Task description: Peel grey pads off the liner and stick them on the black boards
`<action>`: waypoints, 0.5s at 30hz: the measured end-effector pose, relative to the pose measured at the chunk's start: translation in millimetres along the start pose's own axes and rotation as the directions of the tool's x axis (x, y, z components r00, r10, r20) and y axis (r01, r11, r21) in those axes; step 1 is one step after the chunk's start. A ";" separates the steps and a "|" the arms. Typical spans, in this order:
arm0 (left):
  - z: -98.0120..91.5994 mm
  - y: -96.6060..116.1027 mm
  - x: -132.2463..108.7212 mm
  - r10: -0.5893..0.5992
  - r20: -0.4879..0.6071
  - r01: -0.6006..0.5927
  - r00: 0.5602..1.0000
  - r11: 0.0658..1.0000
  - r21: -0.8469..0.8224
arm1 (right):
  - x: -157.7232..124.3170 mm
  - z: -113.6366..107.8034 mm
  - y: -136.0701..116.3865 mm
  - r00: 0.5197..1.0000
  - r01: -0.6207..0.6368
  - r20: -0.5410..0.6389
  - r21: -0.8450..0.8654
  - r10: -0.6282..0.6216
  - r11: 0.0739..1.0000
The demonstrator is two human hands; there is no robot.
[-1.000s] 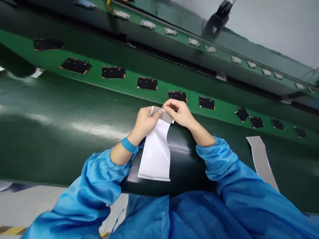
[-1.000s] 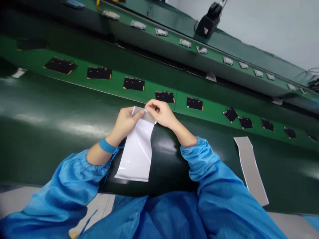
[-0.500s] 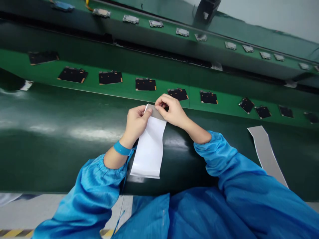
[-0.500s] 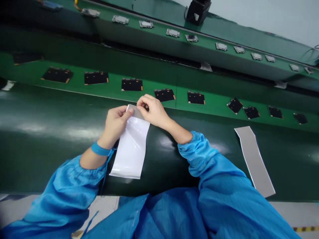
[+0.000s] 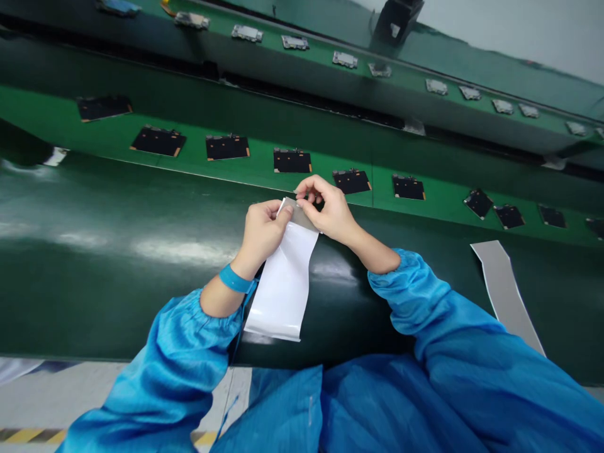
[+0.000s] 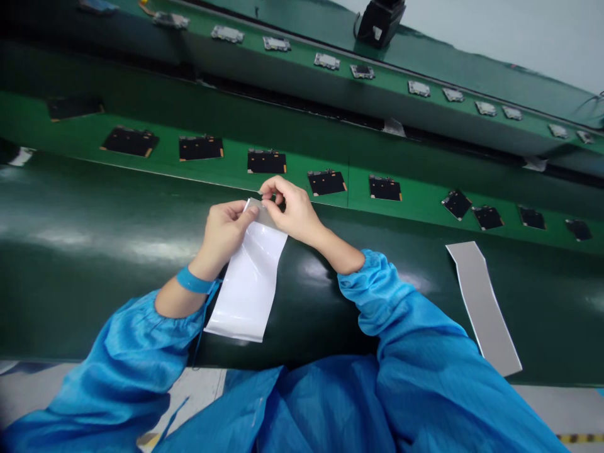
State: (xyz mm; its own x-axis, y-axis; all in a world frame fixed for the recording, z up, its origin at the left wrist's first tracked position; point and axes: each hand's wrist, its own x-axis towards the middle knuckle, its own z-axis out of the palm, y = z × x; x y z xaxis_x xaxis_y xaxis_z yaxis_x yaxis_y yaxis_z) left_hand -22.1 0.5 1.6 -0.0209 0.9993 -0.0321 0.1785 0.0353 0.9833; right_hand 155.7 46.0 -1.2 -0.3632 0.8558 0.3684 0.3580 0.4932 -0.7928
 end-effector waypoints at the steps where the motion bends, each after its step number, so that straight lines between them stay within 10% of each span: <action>1: 0.2 0.2 -0.2 0.001 -0.002 -0.001 1.000 1.000 0.007 | -0.1 0.5 -0.5 1.000 -0.028 0.011 0.002 0.028 1.000; 11: -0.1 -0.2 0.4 -0.007 -0.004 0.007 1.000 0.999 0.032 | -8.4 6.5 3.4 0.977 0.212 0.015 -0.106 -0.211 0.972; 15: 1.8 -0.8 0.8 -0.009 -0.011 0.010 1.000 1.000 0.011 | 0.3 5.2 9.8 0.994 0.049 -0.095 -0.044 -0.053 0.998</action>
State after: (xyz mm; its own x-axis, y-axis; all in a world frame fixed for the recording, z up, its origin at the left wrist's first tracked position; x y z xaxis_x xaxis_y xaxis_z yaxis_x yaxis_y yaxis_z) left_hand -20.5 1.3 0.5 -0.0334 0.9987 -0.0393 0.1893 0.0450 0.9809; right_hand 154.6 50.3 -11.4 -0.2982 0.8392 0.4549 0.3773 0.5413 -0.7514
